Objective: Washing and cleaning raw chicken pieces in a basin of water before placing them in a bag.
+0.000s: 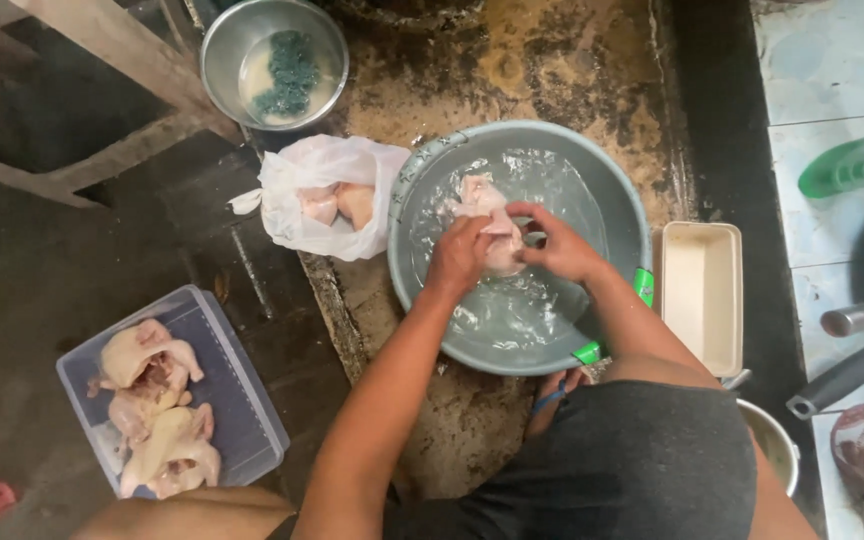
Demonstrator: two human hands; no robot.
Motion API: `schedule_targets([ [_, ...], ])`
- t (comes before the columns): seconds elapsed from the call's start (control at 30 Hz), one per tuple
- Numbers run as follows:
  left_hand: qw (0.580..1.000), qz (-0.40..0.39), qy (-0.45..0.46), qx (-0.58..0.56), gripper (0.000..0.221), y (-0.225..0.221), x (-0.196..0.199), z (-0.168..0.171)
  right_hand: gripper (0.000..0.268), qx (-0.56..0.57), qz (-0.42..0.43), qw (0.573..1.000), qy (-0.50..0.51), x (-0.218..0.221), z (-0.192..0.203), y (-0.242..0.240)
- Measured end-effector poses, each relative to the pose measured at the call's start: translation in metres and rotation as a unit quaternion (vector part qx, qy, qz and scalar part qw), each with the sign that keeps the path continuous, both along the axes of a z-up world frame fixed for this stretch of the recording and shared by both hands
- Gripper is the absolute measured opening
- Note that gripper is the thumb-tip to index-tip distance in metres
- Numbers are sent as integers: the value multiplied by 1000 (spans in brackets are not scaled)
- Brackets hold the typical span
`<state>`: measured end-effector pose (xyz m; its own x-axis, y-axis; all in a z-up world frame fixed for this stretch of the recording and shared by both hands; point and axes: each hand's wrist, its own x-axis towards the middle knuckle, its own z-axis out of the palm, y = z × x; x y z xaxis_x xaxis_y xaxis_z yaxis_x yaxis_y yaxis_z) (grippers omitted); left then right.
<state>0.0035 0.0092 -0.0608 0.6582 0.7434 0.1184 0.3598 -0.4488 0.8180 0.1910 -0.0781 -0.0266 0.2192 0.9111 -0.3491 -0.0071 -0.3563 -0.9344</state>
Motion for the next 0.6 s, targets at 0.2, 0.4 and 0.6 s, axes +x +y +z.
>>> schedule_targets([
  [0.2,954,-111,-36,277,20,34,17,41,72,48,80,978,-187,-12,-1,4],
  [0.4,993,-118,-15,-9,45,47,27,78,30,18,-50,995,-80,-8,4,5],
  [0.6,997,-31,-51,-50,23,19,18,27,58,-39,-61,995,-68,-26,47,16],
])
